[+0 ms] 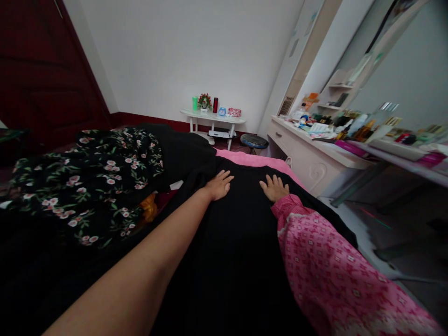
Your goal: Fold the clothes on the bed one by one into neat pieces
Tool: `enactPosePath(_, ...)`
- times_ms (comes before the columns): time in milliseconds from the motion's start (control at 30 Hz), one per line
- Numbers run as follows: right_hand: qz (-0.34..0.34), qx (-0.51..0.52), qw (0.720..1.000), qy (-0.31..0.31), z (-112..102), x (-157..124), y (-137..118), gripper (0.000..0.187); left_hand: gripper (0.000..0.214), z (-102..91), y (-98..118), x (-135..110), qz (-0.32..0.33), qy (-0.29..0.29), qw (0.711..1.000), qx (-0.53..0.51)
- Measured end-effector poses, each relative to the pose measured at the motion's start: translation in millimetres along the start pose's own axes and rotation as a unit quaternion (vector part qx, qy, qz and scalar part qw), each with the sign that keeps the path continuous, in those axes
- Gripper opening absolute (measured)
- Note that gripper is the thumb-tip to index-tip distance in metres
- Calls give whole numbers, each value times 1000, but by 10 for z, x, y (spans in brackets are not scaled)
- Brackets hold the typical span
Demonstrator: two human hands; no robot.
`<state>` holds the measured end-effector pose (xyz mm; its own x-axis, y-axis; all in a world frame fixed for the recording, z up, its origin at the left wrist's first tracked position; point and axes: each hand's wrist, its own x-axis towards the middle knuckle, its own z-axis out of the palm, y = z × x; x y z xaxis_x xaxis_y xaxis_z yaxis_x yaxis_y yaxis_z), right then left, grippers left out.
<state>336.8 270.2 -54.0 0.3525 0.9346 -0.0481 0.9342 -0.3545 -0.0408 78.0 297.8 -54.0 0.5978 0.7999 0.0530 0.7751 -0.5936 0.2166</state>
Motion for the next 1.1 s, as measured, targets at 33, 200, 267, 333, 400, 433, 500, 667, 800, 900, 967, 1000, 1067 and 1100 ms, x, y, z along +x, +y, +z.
enactPosePath(33,4,0,1000,-3,1,-61,-7,69,52,-20,26,-72,0,-6,1000,6)
enactPosePath(200,27,1,1000,-13,8,-464,-22,71,60,-94,198,-454,-39,-25,999,8)
enactPosePath(267,32,4,999,-16,-10,-673,-31,74,64,-121,281,-631,-50,-34,998,9)
enactPosePath(333,33,12,999,-26,-44,-904,-43,77,68,-147,360,-824,-55,-41,998,11)
enactPosePath(400,27,22,999,-39,-84,-1145,-58,80,70,-168,431,-1027,-54,-45,997,13)
enactPosePath(433,20,25,999,-44,-102,-1266,-69,81,71,-176,464,-1132,-51,-45,998,14)
enactPosePath(500,11,29,998,-51,-135,-1507,-103,83,73,-191,532,-1347,-41,-49,998,15)
enactPosePath(667,-20,2,996,-91,-244,-2174,-183,85,81,-309,733,-1991,-9,-88,996,21)
enactPosePath(800,-137,-25,980,-142,-350,-2794,19,79,96,-537,803,-2618,47,-165,985,35)
enactPosePath(900,-206,-24,966,-155,-408,-3189,329,82,109,-750,740,-3024,93,-223,970,34)
enactPosePath(967,-228,-26,964,-138,-456,-3398,515,84,113,-894,701,-3215,110,-250,962,17)
enactPosePath(1000,-236,-25,963,-126,-485,-3491,584,84,112,-964,702,-3287,109,-257,960,10)
enactPosePath(1067,-252,-25,962,-102,-540,-3670,669,79,100,-1095,766,-3399,93,-259,961,11)
enactPosePath(1100,-252,-32,962,-96,-559,-3759,690,76,85,-1153,829,-3445,85,-256,963,18)
